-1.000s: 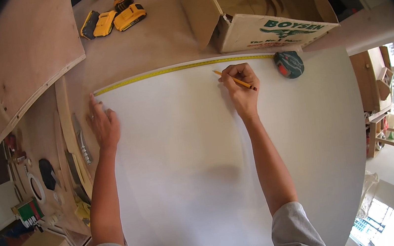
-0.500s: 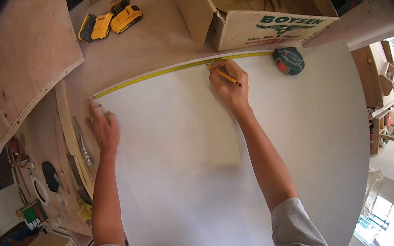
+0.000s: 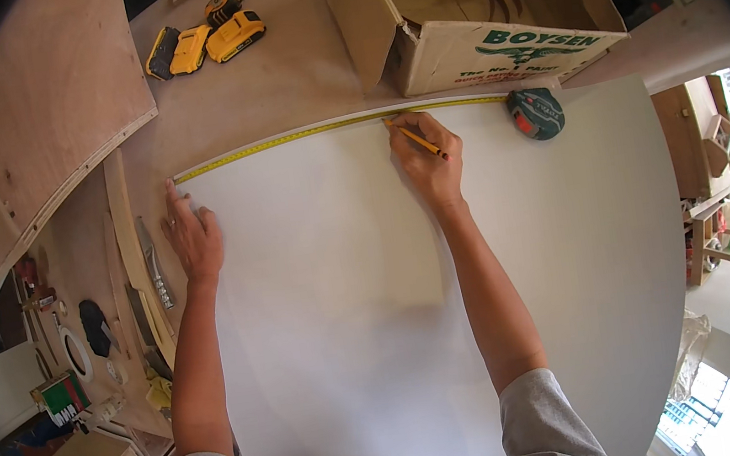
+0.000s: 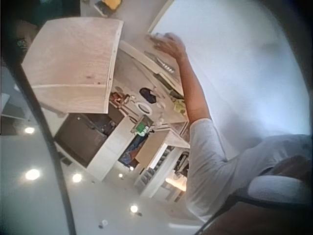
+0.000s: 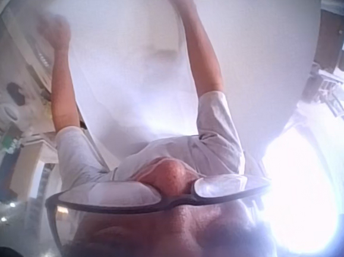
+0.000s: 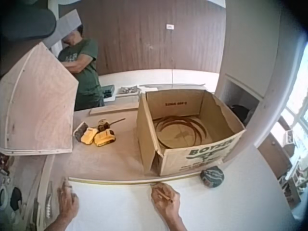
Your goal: The recorder measures a piece of white laminate sheet using a tape measure and pencil, then uses a wooden guide and utility knife to cut it.
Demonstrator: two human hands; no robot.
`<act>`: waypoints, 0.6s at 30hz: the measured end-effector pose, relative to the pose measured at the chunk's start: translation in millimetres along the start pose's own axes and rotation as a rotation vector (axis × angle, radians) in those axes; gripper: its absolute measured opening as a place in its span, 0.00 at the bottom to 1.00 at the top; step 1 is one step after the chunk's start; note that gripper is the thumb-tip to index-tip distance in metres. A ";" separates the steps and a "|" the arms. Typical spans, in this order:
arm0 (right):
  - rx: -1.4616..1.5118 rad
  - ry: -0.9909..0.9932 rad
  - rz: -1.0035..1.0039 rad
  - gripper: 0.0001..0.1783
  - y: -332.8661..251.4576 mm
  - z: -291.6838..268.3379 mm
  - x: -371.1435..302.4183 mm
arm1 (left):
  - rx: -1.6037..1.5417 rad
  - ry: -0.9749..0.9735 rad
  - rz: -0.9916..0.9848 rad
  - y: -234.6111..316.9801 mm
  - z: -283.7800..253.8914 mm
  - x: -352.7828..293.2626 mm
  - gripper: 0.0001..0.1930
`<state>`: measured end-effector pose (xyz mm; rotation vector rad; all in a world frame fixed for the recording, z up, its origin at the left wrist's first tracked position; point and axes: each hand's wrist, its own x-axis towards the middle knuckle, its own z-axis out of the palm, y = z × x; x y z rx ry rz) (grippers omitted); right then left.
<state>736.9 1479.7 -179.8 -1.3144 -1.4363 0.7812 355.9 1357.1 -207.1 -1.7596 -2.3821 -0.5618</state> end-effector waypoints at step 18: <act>-0.004 0.006 0.003 0.06 -0.1 -2.1 -0.3 | 0.020 0.020 0.024 -0.2 2.1 -0.5 0.41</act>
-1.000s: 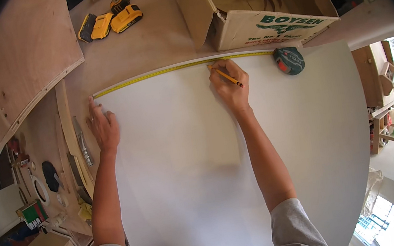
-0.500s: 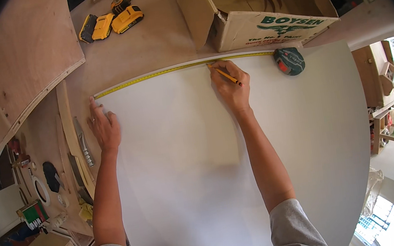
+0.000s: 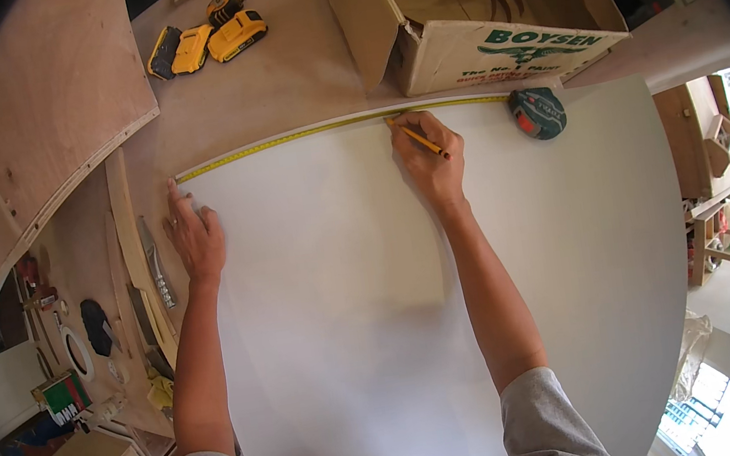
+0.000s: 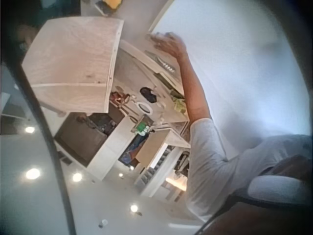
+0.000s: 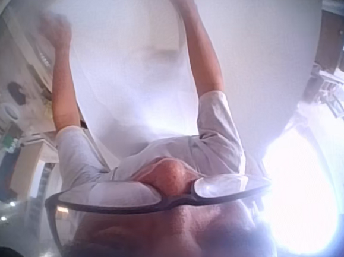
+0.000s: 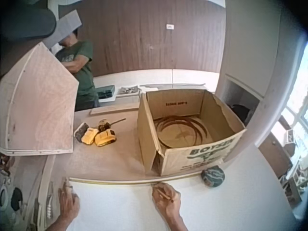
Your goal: The recorder measures a piece of white laminate sheet using a tape measure and pencil, then uses a wooden guide and utility knife to cut it.
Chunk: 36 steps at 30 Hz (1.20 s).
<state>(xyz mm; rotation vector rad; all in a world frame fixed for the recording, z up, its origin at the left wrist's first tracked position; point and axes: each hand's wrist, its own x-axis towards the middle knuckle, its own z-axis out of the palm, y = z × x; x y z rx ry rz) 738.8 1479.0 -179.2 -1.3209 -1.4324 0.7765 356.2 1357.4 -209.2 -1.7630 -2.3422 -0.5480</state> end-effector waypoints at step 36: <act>-0.044 -0.167 0.229 0.20 -24.8 -137.1 26.8 | -0.061 0.085 0.064 -1.4 -7.7 0.6 0.38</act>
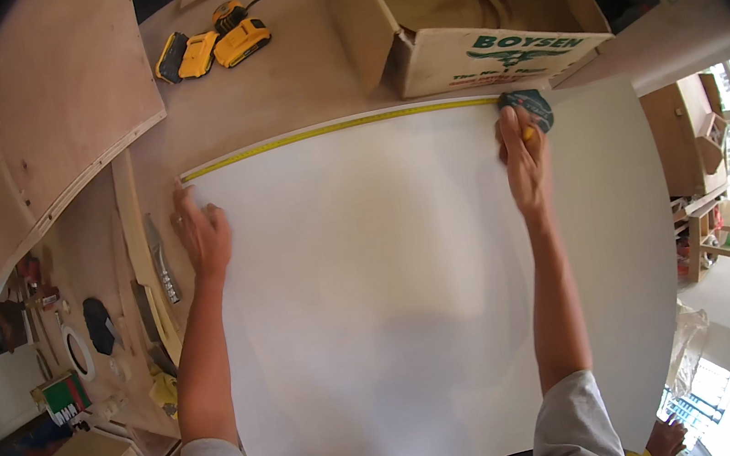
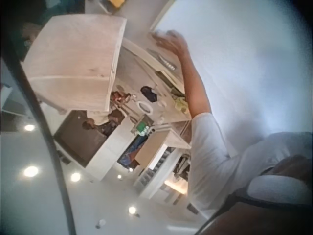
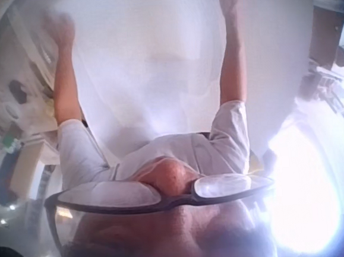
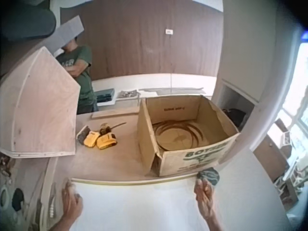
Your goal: The recorder measures a piece of white laminate sheet using a tape measure and pencil, then uses a wooden guide and utility knife to cut it.
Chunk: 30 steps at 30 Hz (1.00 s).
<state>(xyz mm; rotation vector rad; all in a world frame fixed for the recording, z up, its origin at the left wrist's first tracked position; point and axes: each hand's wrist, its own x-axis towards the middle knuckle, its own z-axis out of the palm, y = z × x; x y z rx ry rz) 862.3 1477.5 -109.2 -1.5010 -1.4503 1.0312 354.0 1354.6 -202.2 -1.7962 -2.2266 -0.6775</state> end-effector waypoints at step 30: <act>-0.967 -0.283 -0.204 0.40 33.7 -65.3 -192.6 | 0.565 -0.197 0.466 57.8 -192.2 -82.5 0.18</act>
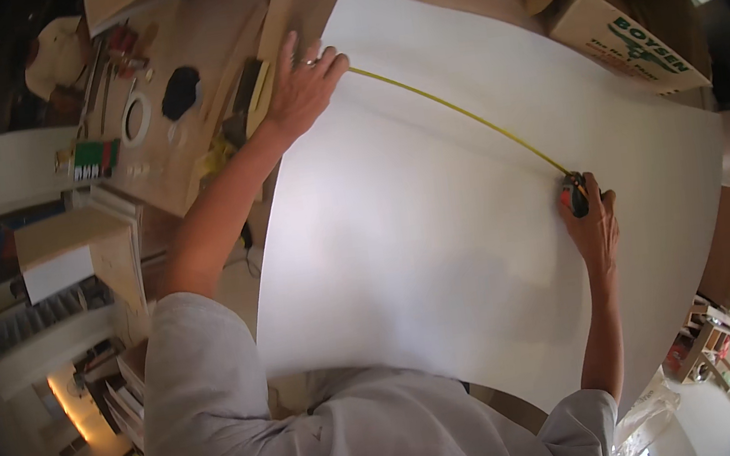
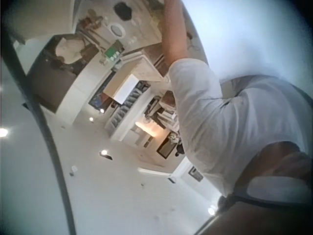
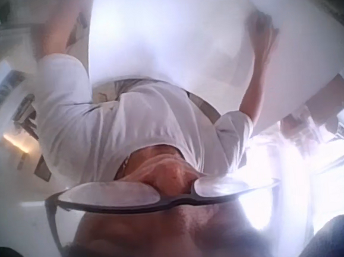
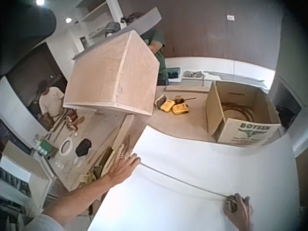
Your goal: The recorder measures a piece of white laminate sheet using a tape measure and pencil, then uses a wooden guide and utility knife to cut it.
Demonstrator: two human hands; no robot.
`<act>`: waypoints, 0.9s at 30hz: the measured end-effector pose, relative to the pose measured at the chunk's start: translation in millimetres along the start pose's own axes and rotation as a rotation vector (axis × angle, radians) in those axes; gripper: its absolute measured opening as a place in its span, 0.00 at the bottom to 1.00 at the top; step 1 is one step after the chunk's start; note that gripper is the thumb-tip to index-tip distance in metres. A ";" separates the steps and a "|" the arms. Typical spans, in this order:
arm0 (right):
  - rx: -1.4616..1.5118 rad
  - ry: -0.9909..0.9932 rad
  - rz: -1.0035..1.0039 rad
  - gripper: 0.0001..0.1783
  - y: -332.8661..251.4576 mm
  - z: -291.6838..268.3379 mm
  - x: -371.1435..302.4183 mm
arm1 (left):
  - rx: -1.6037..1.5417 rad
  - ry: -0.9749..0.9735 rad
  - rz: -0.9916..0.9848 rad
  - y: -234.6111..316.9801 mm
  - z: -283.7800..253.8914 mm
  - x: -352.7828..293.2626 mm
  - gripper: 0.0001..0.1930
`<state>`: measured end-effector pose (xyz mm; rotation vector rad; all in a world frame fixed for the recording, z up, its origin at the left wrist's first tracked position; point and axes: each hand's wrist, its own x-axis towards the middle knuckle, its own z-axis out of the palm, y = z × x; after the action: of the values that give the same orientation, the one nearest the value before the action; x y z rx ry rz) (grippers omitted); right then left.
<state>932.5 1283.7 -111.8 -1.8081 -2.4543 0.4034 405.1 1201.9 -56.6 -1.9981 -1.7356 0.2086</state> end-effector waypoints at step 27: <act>0.074 -0.345 -0.129 0.42 -111.8 21.0 -318.4 | -0.922 -0.285 -0.252 116.9 -113.8 -377.5 0.03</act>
<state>922.0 948.1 -72.1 -1.6573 -2.7126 0.8469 487.4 799.9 -83.3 -2.3694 -2.5544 -0.5115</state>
